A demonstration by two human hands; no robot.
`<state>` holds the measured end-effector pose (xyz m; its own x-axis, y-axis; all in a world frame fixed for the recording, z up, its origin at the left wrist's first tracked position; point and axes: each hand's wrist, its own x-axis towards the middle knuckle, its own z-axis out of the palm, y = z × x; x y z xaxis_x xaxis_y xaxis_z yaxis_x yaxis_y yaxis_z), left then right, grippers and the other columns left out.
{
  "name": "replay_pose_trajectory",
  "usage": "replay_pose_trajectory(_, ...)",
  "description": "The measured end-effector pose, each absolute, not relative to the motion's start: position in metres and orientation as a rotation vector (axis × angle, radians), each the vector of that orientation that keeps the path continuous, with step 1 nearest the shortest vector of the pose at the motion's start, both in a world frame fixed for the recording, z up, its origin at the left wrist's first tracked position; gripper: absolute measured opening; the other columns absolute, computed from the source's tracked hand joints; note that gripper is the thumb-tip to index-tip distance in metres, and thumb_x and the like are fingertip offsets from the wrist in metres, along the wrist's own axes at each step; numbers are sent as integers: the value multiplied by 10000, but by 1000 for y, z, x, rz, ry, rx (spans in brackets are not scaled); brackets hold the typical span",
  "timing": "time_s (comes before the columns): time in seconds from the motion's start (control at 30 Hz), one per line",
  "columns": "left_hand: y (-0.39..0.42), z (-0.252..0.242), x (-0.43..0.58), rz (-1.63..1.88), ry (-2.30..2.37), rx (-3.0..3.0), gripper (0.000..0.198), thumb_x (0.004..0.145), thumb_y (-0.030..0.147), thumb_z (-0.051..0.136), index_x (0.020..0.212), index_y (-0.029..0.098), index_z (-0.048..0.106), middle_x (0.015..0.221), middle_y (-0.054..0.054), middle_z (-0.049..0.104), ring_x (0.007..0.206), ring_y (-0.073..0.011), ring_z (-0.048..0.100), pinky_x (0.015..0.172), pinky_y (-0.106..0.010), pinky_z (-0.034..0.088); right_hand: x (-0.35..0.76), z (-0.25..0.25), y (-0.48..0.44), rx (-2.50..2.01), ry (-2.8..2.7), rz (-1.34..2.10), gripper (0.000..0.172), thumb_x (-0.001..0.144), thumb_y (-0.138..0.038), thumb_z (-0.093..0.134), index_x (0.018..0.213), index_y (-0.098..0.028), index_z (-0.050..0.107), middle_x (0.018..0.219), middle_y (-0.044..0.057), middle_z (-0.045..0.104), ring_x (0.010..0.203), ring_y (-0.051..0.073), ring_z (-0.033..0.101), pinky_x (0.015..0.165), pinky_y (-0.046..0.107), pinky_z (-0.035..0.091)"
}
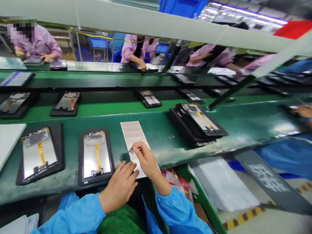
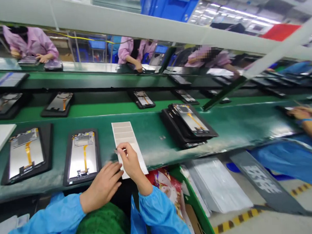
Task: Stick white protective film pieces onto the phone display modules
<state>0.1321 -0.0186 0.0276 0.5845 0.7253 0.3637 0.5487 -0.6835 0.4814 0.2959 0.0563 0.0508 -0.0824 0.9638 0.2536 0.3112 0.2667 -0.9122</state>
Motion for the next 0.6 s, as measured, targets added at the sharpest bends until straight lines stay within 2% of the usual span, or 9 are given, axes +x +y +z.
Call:
replay_pose_trajectory(0.07, -28, 37, 104, 944, 1110, 2241, 378, 974, 211, 483, 1344, 210, 561, 1372, -139, 623, 1302, -248, 571, 1111, -478, 478, 268, 58, 61, -1164, -1634, 962, 220, 958, -411, 519, 906, -213, 600, 915, 44, 659, 853, 181, 615, 749, 303, 490)
replay_pose_trajectory(0.13, -28, 41, 80, 1095, 1261, 1819, 334, 974, 230, 498, 1301, 222, 565, 1262, -127, 678, 1131, -220, 674, 974, -415, 575, 244, 59, 64, -1159, -1637, 1060, 234, 938, -431, 538, 899, -210, 606, 885, 35, 660, 818, 175, 608, 730, 298, 493)
replay_pose_trajectory(0.2, -19, 40, 63, 1173, 1332, 1432, 327, 955, 260, 544, 1279, 219, 533, 1199, -115, 686, 1009, -201, 711, 839, -362, 616, 226, 58, 64, -1184, -1597, 1121, 242, 914, -441, 561, 889, -205, 611, 857, 25, 659, 783, 166, 602, 714, 291, 498)
replay_pose_trajectory(0.27, -8, 39, 57, 1210, 1348, 1295, 377, 918, 281, 611, 1273, 216, 501, 1157, -106, 677, 935, -194, 715, 754, -336, 616, 215, 55, 60, -1221, -1541, 1127, 236, 897, -433, 577, 882, -201, 616, 845, 21, 655, 764, 161, 602, 704, 287, 498)
replay_pose_trajectory(0.37, 4, 40, 63, 1308, 1488, 1586, 371, 883, 271, 670, 1222, 211, 530, 1142, -106, 639, 976, -218, 678, 801, -375, 590, 209, 53, 47, -1296, -1437, 1076, 217, 878, -414, 598, 870, -199, 624, 821, 19, 650, 747, 162, 610, 684, 285, 496)
replay_pose_trajectory(0.47, 7, 42, 76, 1356, 1563, 2000, 235, 901, 243, 646, 1116, 203, 560, 1089, -108, 621, 1056, -256, 622, 873, -417, 550, 211, 52, 35, -1359, -1342, 1047, 204, 860, -403, 614, 857, -200, 628, 799, 18, 652, 722, 164, 612, 651, 283, 497)
replay_pose_trajectory(0.6, 6, 38, 92, 1310, 1517, 2183, 50, 946, 210, 564, 993, 208, 545, 981, -88, 631, 922, -232, 615, 790, -383, 536, 219, 52, 26, -1384, -1263, 1046, 195, 856, -394, 611, 850, -200, 629, 779, 15, 655, 690, 159, 609, 634, 281, 504)
